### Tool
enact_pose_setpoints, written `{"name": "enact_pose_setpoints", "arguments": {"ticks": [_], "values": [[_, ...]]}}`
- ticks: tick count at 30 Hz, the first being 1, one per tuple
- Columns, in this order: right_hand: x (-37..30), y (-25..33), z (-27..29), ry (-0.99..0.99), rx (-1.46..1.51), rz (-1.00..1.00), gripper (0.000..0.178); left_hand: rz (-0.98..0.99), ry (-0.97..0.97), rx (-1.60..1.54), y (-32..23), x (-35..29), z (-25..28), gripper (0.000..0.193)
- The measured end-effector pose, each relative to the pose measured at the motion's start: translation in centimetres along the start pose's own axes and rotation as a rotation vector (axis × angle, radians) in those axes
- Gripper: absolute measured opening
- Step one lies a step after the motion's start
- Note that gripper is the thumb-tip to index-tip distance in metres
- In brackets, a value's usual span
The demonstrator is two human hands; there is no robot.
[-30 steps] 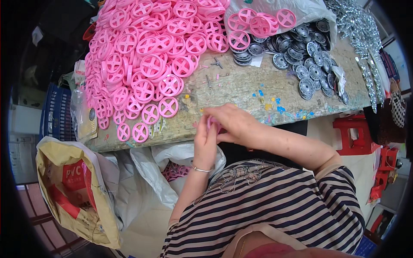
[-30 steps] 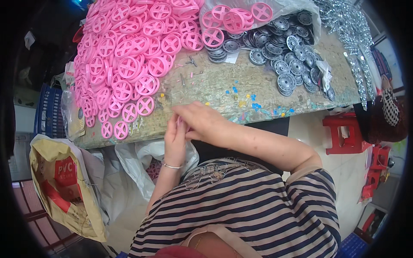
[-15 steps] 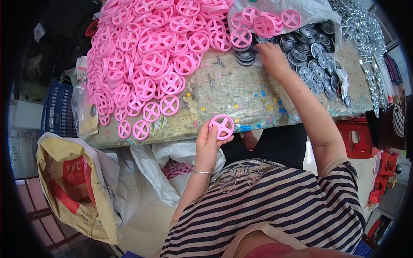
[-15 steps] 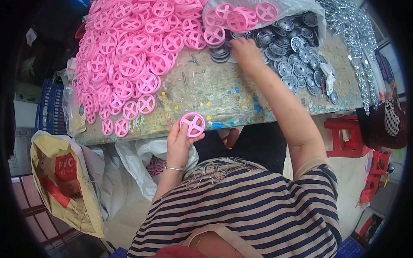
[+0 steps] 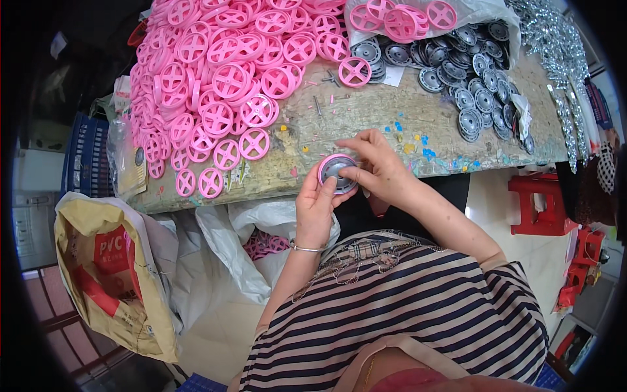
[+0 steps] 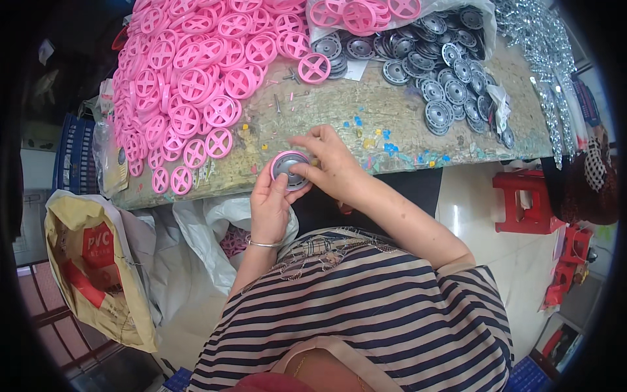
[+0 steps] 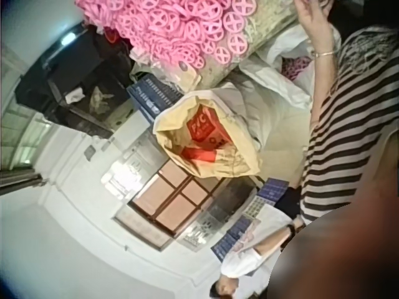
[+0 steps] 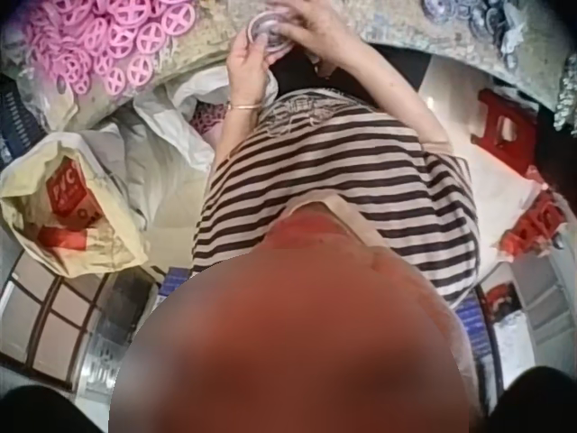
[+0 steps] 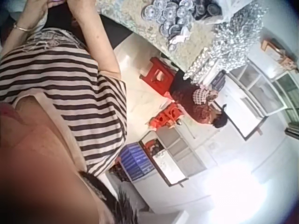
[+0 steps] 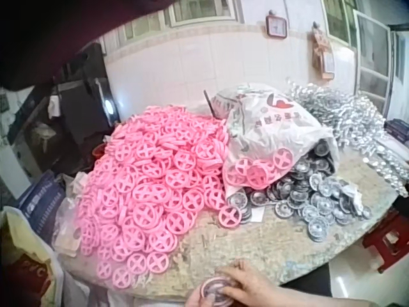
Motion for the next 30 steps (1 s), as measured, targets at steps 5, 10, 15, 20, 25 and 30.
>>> {"name": "enact_pose_setpoints", "arguments": {"ticks": [5, 10, 15, 20, 25, 30], "values": [[-0.8, -0.5, -0.7, 0.239, 0.476, -0.502, 0.025, -0.009, -0.006, 0.045, 0.1, -0.5, 0.0, 0.036], [-1.0, -0.1, -1.1, 0.261, 0.371, -0.508, 0.019, -0.048, -0.039, 0.089, 0.7, -0.6, 0.5, 0.034], [-1.8, 0.1, -1.5, 0.161, 0.270, -0.371, 0.026, -0.025, -0.036, 0.040, 0.7, -0.9, 0.5, 0.034], [-1.7, 2.2, -1.8, 0.113, 0.272, -0.257, 0.034, 0.004, -0.068, -0.169, 0.6, -0.9, 0.1, 0.035], [-1.2, 2.2, -1.3, 0.096, 0.394, -0.428, 0.030, 0.141, 0.033, -0.203, 1.2, -1.2, -0.4, 0.038], [-0.3, 3.2, 0.2, 0.095, 0.478, -0.445, 0.026, -0.078, 0.087, 0.246, 0.8, -1.1, 0.1, 0.066]]}}
Point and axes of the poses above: each hand's wrist, its own x-axis towards the middle knuckle, its own z-axis out of the back of the hand, y = z × x, the point moved 4 cm from there along x, towards the middle knuckle, and after that the axes turned 11 degrees about z, right-handed, at the moved point
